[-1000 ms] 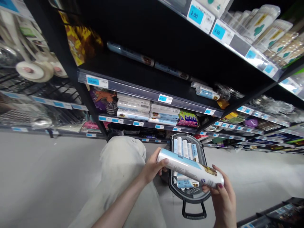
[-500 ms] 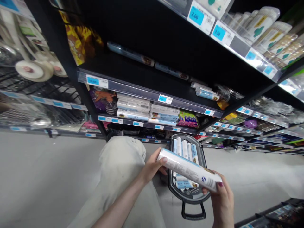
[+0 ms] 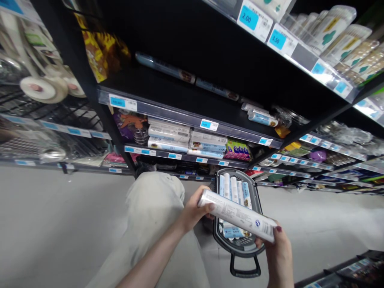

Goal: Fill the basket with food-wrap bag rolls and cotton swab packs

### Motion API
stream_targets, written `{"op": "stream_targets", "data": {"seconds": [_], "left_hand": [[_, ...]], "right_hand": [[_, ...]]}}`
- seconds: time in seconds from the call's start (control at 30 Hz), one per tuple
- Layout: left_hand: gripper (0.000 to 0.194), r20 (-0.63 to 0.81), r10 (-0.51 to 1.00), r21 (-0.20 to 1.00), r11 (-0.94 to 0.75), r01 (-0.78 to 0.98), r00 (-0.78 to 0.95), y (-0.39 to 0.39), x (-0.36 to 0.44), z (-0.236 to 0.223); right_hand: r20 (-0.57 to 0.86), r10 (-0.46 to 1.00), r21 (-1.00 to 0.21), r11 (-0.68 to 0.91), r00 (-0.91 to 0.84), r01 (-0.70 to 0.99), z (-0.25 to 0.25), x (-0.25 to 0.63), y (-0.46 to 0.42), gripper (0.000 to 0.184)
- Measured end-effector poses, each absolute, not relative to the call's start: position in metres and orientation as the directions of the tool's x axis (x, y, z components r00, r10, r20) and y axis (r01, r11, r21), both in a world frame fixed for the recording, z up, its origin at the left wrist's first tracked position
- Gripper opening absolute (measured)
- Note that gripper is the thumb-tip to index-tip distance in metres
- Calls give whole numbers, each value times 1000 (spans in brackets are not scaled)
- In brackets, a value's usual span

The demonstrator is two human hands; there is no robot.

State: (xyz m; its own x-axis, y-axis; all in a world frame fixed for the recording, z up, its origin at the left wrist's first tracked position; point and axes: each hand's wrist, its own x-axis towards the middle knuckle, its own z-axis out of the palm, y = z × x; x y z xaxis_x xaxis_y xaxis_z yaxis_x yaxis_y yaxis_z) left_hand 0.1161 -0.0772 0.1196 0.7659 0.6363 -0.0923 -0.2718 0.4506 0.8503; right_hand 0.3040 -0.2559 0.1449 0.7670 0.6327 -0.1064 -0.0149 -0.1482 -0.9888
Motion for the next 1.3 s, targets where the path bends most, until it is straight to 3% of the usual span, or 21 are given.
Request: {"op": "stream_targets", "data": {"seconds": [0.53, 0.67, 0.8, 0.9, 1.03, 1.2, 1.3], "left_hand": [[47, -118, 672, 883, 407, -232, 731, -76, 115, 119], [47, -125, 661, 883, 414, -221, 740, -75, 115, 118], [46, -90, 591, 890, 408, -201, 802, -75, 113, 120], [49, -58, 573, 945, 294, -140, 817, -76, 113, 122], [52, -89, 537, 996, 55, 71, 839, -79, 114, 124], [49, -165, 462, 965, -109, 240, 872, -81, 116, 123], [52, -208, 412, 924, -214, 316, 887, -84, 117, 120]], "right_hand": [[-179, 640, -981, -177, 748, -83, 131, 316, -258, 49], [-101, 611, -993, -19, 785, -113, 142, 301, -246, 50], [-2, 538, -969, 207, 843, -135, 149, 281, -226, 67], [19, 484, -924, 343, 875, -170, 137, 275, -217, 59], [-66, 501, -898, 347, 863, -271, 107, 273, -222, 51], [-246, 630, -803, 292, 736, -519, 77, 261, -241, 65], [-291, 550, -788, 326, 783, -522, 60, 245, -245, 68]]}}
